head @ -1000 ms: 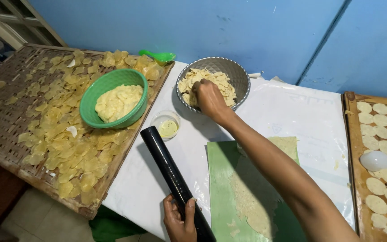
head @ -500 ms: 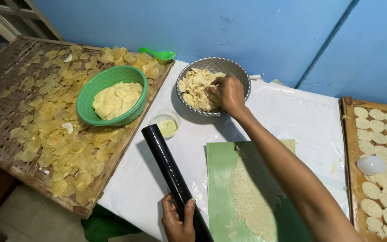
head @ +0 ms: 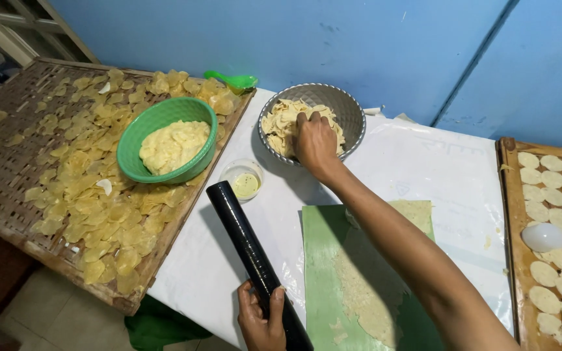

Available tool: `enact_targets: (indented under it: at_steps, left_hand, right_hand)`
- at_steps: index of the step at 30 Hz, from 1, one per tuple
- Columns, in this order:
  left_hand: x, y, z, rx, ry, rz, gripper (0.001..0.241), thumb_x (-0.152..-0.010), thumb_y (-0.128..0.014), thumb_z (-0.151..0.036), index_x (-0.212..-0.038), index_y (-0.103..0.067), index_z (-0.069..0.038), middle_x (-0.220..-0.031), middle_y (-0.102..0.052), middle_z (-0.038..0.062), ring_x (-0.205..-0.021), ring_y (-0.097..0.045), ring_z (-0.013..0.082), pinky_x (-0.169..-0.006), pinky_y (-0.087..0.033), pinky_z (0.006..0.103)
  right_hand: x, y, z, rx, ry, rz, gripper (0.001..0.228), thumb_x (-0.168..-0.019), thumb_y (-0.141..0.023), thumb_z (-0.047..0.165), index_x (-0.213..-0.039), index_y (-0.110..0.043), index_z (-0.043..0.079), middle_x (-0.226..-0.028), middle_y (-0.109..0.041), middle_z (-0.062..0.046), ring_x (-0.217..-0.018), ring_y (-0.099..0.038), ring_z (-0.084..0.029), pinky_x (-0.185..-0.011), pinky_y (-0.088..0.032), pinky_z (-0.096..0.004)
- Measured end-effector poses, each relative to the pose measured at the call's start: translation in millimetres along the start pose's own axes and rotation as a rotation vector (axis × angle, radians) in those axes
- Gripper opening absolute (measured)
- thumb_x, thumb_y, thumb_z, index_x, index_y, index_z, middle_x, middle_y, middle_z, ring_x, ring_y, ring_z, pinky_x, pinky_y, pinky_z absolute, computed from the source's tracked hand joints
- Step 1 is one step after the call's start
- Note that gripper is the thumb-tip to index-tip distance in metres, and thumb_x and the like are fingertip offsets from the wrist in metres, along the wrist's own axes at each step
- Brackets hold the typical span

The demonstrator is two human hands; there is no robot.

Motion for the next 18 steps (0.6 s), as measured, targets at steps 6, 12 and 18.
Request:
enact_targets:
  at_steps: [6, 12, 18]
  left_hand:
    - [-0.2, 0.4, 2.7, 0.037, -0.028, -0.006, 0.040, -0.085, -0.075, -0.023, -0.119, -0.061, -0.006, -0.082, -0.080, 0.010, -0.069, -0.073, 0.0157, -0.062, -0.057, 0.0263]
    - [-0.4, 0.7, 2.2, -0.011, -0.001, -0.002, 0.043, -0.084, -0.075, -0.028, -0.120, -0.061, -0.007, -0.081, -0.082, 0.008, -0.067, -0.075, 0.0156, -0.060, -0.056, 0.0263]
    - [-0.8, 0.8, 7.8, 0.017, -0.010, -0.012, 0.044, -0.083, -0.075, -0.026, -0.119, -0.060, -0.006, -0.081, -0.080, 0.012, -0.068, -0.073, 0.0177, -0.063, -0.055, 0.0286]
  right_hand:
    - [1.0, 13.0, -0.2, -0.340, 0.014, 0.096, 0.028, -0.079, -0.046, -0.024, -0.095, -0.064, -0.008, -0.067, -0.064, -0.014, -0.056, -0.057, -0.025, -0.046, -0.047, -0.039]
    - [-2.9, 6.8, -61.9, -0.682, -0.236, 0.058, 0.020, -0.083, -0.077, 0.008, -0.103, -0.075, 0.013, -0.091, -0.078, -0.003, -0.078, -0.070, -0.014, -0.074, -0.058, -0.030]
    - [27.8, 60.5, -50.2, -1.135, -0.336, 0.268, 0.020, -0.086, -0.082, 0.011, -0.103, -0.073, 0.003, -0.089, -0.077, -0.009, -0.081, -0.076, -0.016, -0.072, -0.064, -0.026]
Point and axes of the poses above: each hand's wrist, its own x-axis away from the middle knuckle, its own y-axis out of the back of the hand, z = x × y, the point moved 8 cm from there along -x, towards the middle knuckle
